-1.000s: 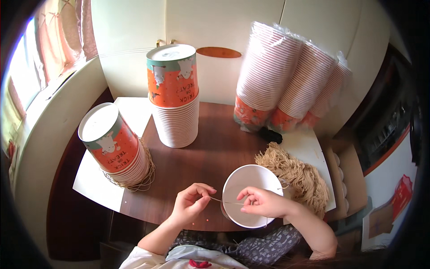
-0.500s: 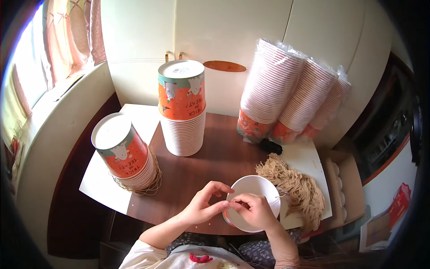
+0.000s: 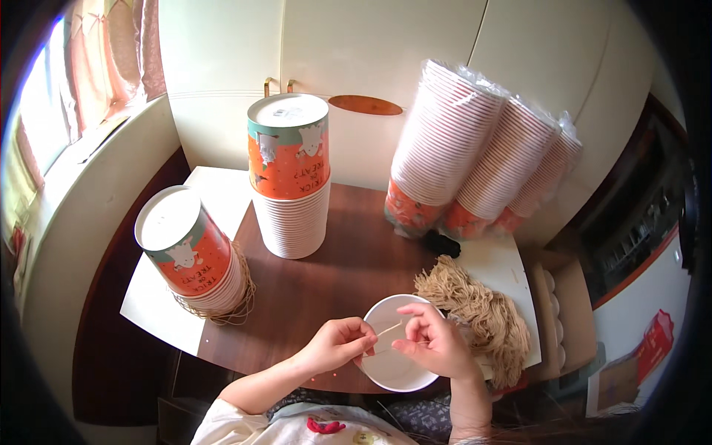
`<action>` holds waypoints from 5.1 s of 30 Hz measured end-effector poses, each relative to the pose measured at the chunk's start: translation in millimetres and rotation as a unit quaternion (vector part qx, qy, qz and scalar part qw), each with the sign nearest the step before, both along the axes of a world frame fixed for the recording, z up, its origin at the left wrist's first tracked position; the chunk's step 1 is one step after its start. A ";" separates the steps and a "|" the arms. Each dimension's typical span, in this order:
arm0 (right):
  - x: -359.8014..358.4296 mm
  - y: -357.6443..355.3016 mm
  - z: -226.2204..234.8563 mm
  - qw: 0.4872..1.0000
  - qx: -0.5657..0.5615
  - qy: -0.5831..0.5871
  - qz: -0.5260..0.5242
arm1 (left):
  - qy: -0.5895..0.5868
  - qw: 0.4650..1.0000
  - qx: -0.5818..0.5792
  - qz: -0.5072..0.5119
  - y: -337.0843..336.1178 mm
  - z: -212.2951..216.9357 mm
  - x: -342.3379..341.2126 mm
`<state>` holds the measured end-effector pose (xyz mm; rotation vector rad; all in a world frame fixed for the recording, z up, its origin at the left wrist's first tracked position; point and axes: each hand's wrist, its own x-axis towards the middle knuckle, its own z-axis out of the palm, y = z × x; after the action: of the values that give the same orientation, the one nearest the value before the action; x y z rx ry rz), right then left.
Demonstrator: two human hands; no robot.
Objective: The person is threading twine through pre-drilled holes in paper buckets to prepare them for handle attachment or packaging.
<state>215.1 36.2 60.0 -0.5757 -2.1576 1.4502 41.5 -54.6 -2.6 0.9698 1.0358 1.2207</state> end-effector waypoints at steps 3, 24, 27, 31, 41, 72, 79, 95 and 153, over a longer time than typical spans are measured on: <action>-1.6 9.7 7.7 0.998 -0.016 0.035 0.054 | 0.086 0.996 -0.025 0.010 4.3 4.5 2.8; -1.8 -1.8 -50.4 0.955 0.283 -0.084 0.016 | -0.012 1.000 -0.004 -0.023 1.8 -6.8 -8.4; -5.3 -9.1 -42.2 0.957 0.280 -0.081 -0.010 | -0.009 1.000 -0.005 -0.019 1.1 -10.8 -10.9; -7.0 -21.0 -42.1 0.966 0.234 -0.050 -0.102 | -0.037 0.999 -0.004 -0.029 -0.5 -14.8 -13.4; -1.4 -17.8 -46.5 0.959 0.273 -0.045 -0.062 | -0.096 0.994 0.029 -0.047 1.6 -15.1 -9.2; -15.7 -16.7 -34.5 0.981 0.169 -0.094 -0.008 | 0.057 0.994 0.060 -0.072 1.0 -14.1 -22.7; -22.6 -15.7 -35.5 0.976 0.196 -0.093 -0.010 | 0.178 0.978 0.097 -0.057 4.2 6.0 -22.5; -21.7 -15.3 -35.8 0.987 0.137 -0.076 -0.041 | 0.175 0.978 0.065 0.096 -23.7 -22.1 -16.8; -21.5 -15.6 -44.6 0.990 0.131 -0.048 -0.037 | -0.218 0.956 0.072 0.185 -10.6 -48.9 22.2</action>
<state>193.6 20.6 15.4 -0.6319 -2.3271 1.0977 63.7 -65.3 -51.5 0.5819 0.8008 1.7486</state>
